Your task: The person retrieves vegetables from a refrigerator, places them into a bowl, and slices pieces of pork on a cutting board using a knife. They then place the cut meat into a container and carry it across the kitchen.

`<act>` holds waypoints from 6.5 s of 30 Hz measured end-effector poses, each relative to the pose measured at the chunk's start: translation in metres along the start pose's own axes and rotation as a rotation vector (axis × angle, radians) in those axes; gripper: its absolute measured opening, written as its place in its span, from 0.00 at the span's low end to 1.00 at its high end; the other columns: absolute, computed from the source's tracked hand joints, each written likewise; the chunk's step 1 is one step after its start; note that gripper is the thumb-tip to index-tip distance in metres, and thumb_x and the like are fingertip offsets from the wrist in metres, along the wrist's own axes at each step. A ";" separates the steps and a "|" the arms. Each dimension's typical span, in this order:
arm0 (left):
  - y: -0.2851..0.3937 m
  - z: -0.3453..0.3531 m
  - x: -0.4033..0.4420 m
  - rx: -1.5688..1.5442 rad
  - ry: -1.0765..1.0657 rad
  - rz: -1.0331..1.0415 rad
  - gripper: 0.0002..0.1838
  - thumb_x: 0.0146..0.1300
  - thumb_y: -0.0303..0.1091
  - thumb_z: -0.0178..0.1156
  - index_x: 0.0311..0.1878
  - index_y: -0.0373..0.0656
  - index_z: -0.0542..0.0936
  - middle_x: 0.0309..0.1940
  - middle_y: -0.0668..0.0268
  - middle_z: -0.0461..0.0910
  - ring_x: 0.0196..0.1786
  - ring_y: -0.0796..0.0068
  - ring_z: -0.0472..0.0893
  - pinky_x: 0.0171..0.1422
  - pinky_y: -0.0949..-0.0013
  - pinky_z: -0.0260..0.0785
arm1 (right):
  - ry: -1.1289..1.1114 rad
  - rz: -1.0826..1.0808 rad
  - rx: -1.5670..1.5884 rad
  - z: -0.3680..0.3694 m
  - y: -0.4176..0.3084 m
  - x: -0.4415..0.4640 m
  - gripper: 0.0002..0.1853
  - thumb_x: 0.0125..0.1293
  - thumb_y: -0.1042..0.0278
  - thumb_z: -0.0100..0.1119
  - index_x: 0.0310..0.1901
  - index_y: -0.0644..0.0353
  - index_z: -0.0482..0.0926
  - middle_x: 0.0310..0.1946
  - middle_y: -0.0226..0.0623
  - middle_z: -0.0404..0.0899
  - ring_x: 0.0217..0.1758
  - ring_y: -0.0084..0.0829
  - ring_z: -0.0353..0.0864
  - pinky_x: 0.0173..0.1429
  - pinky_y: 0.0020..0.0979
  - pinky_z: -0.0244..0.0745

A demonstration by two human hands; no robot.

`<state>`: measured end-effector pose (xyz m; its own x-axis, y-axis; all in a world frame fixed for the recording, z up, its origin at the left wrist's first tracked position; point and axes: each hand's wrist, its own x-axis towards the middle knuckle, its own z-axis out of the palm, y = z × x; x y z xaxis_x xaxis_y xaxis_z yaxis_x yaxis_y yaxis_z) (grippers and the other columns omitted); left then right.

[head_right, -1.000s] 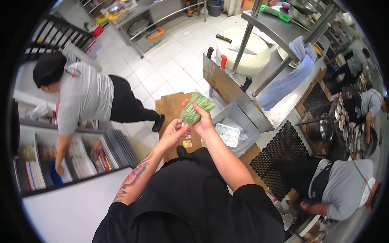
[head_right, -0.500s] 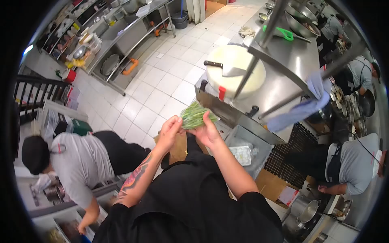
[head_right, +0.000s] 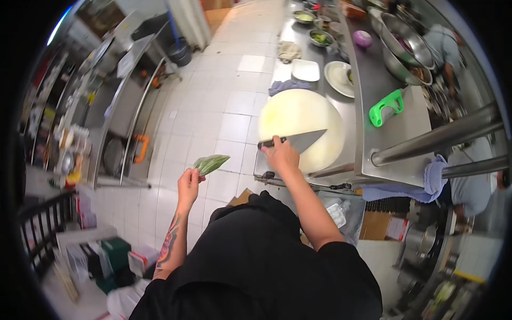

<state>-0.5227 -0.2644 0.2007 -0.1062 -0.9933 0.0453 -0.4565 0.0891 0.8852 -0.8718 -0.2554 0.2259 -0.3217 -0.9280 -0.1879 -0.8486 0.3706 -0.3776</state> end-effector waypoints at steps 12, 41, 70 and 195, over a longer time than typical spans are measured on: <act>0.063 0.186 0.236 -0.279 -0.867 0.453 0.17 0.80 0.39 0.56 0.41 0.36 0.85 0.31 0.60 0.85 0.37 0.66 0.84 0.44 0.60 0.75 | 0.671 0.664 0.403 0.037 0.045 -0.004 0.27 0.65 0.64 0.64 0.64 0.56 0.68 0.42 0.57 0.85 0.44 0.57 0.87 0.51 0.52 0.79; 0.045 0.181 0.264 -0.135 -0.747 0.413 0.04 0.66 0.23 0.65 0.43 0.36 0.82 0.31 0.60 0.85 0.34 0.71 0.85 0.41 0.66 0.79 | -0.314 0.815 0.547 -0.097 -0.102 -0.117 0.15 0.75 0.61 0.58 0.56 0.60 0.80 0.37 0.56 0.87 0.45 0.55 0.88 0.50 0.51 0.81; 0.133 0.279 0.342 0.025 -1.425 1.006 0.37 0.47 0.27 0.73 0.66 0.52 0.83 0.73 0.46 0.71 0.69 0.37 0.74 0.73 0.50 0.72 | 0.838 0.936 1.304 0.038 -0.023 0.054 0.31 0.81 0.41 0.54 0.73 0.57 0.72 0.61 0.44 0.80 0.52 0.40 0.87 0.45 0.39 0.84; 0.238 0.876 1.668 -0.129 -1.851 0.177 0.41 0.71 0.27 0.63 0.83 0.42 0.55 0.69 0.51 0.69 0.55 0.64 0.84 0.44 0.65 0.87 | 1.765 1.253 0.747 -0.293 0.020 1.443 0.26 0.85 0.51 0.49 0.60 0.70 0.81 0.52 0.46 0.88 0.58 0.41 0.87 0.66 0.37 0.78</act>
<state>-1.5826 -1.8362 0.0810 -0.8845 0.3656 -0.2899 -0.2819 0.0763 0.9564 -1.4764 -1.5983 0.2124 -0.6675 0.7438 0.0351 0.1176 0.1518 -0.9814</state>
